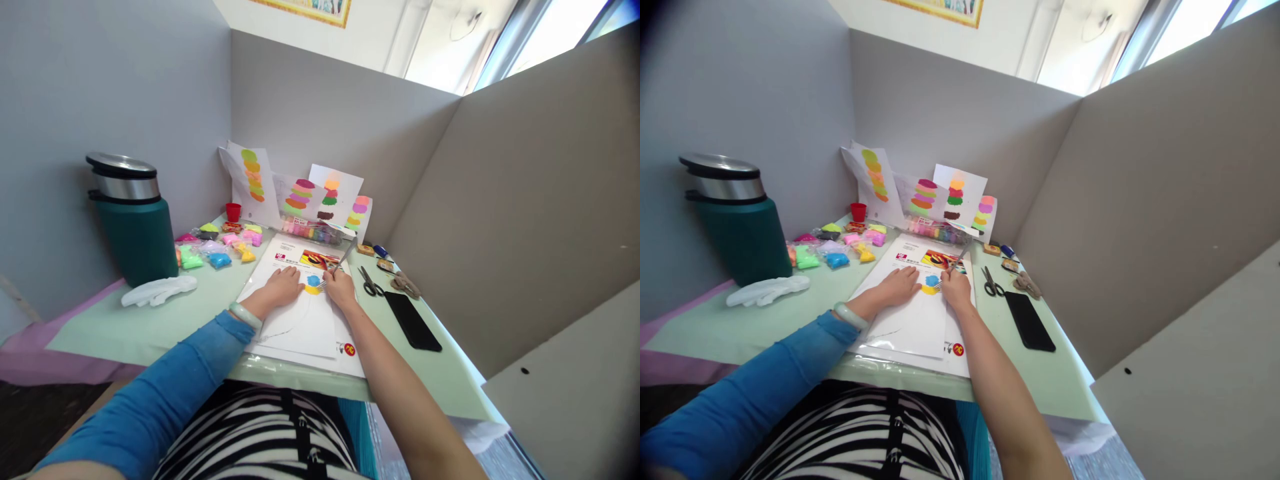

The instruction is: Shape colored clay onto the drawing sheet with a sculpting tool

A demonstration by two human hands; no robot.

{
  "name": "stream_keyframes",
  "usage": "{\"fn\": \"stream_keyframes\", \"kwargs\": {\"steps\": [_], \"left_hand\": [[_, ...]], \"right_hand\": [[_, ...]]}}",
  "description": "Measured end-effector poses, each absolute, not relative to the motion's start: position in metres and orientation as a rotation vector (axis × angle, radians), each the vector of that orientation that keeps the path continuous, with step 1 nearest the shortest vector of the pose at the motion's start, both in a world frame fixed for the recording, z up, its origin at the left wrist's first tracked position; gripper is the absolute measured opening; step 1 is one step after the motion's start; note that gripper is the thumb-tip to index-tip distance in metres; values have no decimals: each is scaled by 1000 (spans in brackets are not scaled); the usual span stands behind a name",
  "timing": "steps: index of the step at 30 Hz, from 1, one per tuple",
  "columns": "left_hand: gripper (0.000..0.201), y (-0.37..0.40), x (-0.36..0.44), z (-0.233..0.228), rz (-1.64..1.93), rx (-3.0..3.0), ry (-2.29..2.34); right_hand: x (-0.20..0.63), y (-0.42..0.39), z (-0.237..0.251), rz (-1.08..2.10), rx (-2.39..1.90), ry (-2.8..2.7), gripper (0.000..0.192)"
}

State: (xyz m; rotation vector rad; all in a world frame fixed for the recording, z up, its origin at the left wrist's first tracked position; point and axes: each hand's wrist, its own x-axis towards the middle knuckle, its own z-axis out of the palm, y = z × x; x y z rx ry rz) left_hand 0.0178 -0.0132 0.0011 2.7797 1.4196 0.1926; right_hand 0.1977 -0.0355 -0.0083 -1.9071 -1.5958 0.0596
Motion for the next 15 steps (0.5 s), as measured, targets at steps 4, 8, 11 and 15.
{"fn": "stream_keyframes", "kwargs": {"steps": [4, 8, 11, 15], "left_hand": [[47, -11, 18, -1, 196, 2797, 1417], [47, -11, 17, -2, 194, 2804, 1410], [47, -11, 17, -2, 211, 2801, 1402], [46, -10, 17, -2, 210, 2792, 1401]], "right_hand": [[195, -34, -13, 88, -1842, -1639, 27], [195, -34, -12, 81, -1873, -1684, 26], [195, -35, -10, 45, -1909, -1657, 27], [196, -36, -10, 84, -1852, -1669, 26]]}}
